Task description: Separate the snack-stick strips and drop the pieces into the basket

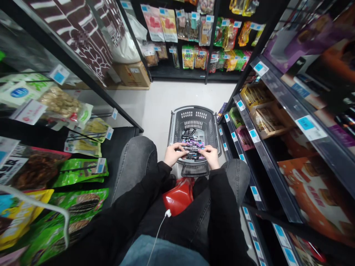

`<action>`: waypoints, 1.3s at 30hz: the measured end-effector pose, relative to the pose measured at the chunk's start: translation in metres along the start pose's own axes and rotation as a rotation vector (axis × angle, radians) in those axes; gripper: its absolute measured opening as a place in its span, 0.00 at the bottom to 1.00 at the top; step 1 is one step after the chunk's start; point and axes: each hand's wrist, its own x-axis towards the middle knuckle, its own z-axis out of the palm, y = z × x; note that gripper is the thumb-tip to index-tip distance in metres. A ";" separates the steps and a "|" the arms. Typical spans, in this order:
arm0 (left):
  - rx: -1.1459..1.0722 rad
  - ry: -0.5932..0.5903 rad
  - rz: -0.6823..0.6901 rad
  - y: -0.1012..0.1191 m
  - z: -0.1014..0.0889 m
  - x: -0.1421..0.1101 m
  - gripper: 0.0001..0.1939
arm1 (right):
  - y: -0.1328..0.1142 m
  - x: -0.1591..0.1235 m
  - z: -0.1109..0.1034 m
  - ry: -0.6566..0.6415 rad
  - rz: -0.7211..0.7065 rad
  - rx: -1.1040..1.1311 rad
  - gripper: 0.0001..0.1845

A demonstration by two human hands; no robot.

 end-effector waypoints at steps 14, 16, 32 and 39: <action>-0.277 -0.085 -0.329 -0.007 -0.018 0.015 0.21 | 0.006 0.002 0.003 0.105 -0.148 0.007 0.19; -0.354 -0.157 -0.376 -0.010 -0.020 0.017 0.20 | 0.007 0.003 -0.001 0.078 -0.125 0.077 0.18; -0.427 -0.266 -0.217 -0.007 -0.022 0.014 0.28 | -0.004 0.006 -0.022 -0.042 0.250 0.373 0.13; -0.074 -0.264 0.059 0.002 -0.019 0.009 0.21 | 0.004 0.007 -0.026 -0.022 0.358 0.395 0.11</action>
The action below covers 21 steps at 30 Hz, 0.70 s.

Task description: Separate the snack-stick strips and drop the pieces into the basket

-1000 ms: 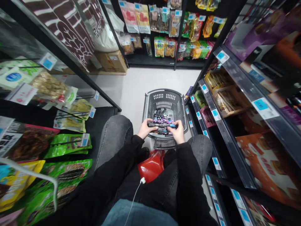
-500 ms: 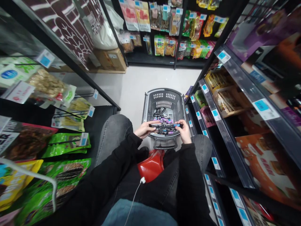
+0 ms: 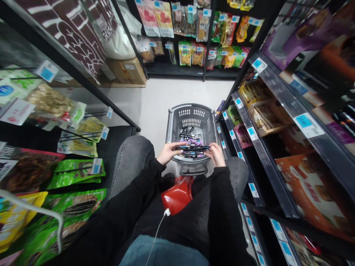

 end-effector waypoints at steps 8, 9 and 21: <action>0.115 0.014 0.050 0.001 0.011 -0.003 0.20 | 0.008 0.008 0.009 0.148 -0.195 0.124 0.10; 0.115 0.040 0.049 0.001 0.011 -0.003 0.20 | 0.007 0.008 0.009 0.140 -0.219 0.116 0.10; 0.179 -0.185 -0.278 -0.011 0.000 0.002 0.13 | 0.006 0.001 0.012 0.021 -0.196 -0.075 0.22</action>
